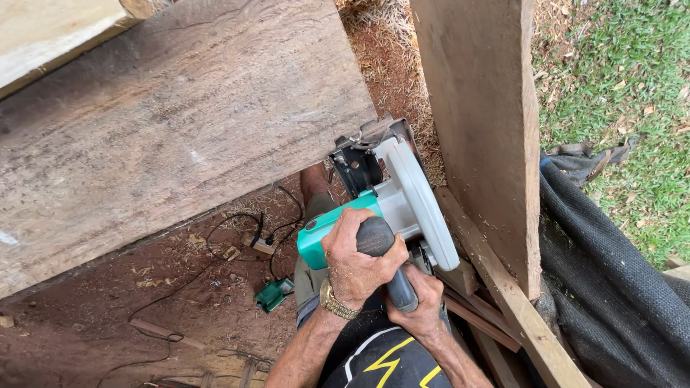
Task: Cutting a wooden board with a circular saw in a woodworking area.
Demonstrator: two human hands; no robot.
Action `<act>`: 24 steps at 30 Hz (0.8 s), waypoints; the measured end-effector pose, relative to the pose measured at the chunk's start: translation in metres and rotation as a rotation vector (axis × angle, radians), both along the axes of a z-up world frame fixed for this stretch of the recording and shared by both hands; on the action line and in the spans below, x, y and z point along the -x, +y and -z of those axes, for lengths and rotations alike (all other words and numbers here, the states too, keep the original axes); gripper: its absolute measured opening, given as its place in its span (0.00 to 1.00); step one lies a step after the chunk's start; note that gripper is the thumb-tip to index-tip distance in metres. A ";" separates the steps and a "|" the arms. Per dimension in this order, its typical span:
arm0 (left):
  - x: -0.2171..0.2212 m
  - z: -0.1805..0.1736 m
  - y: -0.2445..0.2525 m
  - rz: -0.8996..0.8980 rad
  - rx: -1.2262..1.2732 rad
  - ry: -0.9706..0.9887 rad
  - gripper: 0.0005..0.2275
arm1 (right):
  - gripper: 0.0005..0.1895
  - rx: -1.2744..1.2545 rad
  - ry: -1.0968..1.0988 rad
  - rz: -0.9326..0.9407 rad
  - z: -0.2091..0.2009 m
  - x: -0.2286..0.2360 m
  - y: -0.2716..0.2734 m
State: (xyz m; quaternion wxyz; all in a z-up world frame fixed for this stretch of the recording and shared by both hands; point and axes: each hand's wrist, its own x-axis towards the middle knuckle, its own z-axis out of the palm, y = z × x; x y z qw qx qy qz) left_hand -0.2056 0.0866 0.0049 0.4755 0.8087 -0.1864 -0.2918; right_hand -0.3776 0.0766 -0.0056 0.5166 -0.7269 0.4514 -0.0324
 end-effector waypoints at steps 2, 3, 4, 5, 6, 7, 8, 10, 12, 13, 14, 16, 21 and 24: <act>0.000 0.000 0.001 0.008 -0.005 -0.008 0.15 | 0.15 -0.025 0.002 0.011 0.000 -0.001 0.001; -0.001 0.000 0.001 0.009 -0.007 -0.008 0.15 | 0.16 -0.016 -0.018 0.003 0.000 -0.003 0.000; -0.002 0.001 0.001 0.009 -0.008 -0.009 0.15 | 0.17 -0.006 -0.038 -0.004 0.000 -0.005 0.000; -0.002 0.001 0.000 0.011 -0.007 -0.007 0.15 | 0.17 -0.005 -0.036 -0.002 0.001 -0.004 0.001; -0.003 0.001 0.000 0.007 -0.002 0.002 0.16 | 0.17 0.014 -0.034 -0.003 0.002 -0.004 0.002; -0.003 0.001 0.000 -0.001 0.003 0.007 0.16 | 0.17 0.033 -0.035 -0.008 0.004 -0.004 0.002; -0.003 0.002 0.000 -0.002 0.004 0.007 0.16 | 0.17 0.034 -0.036 -0.009 0.004 -0.005 0.002; -0.005 0.003 0.001 0.008 -0.002 -0.005 0.16 | 0.16 0.015 -0.064 0.012 0.006 -0.007 0.004; -0.004 0.003 0.002 0.012 0.002 -0.014 0.16 | 0.15 0.018 -0.045 0.017 0.007 -0.005 0.006; -0.005 0.004 0.002 0.012 0.007 -0.026 0.16 | 0.15 0.022 -0.028 0.018 0.008 -0.004 0.006; -0.006 0.003 0.002 0.013 0.010 -0.030 0.16 | 0.15 0.025 -0.032 0.019 0.008 -0.004 0.007; -0.006 0.003 0.004 0.024 0.020 -0.049 0.16 | 0.15 0.054 -0.019 -0.001 0.009 -0.003 0.009; -0.006 0.001 0.005 0.018 -0.011 -0.009 0.16 | 0.15 0.025 -0.027 -0.008 0.008 -0.004 0.008; -0.007 0.000 0.004 0.001 -0.021 0.018 0.15 | 0.15 0.008 -0.042 -0.005 0.007 -0.007 0.005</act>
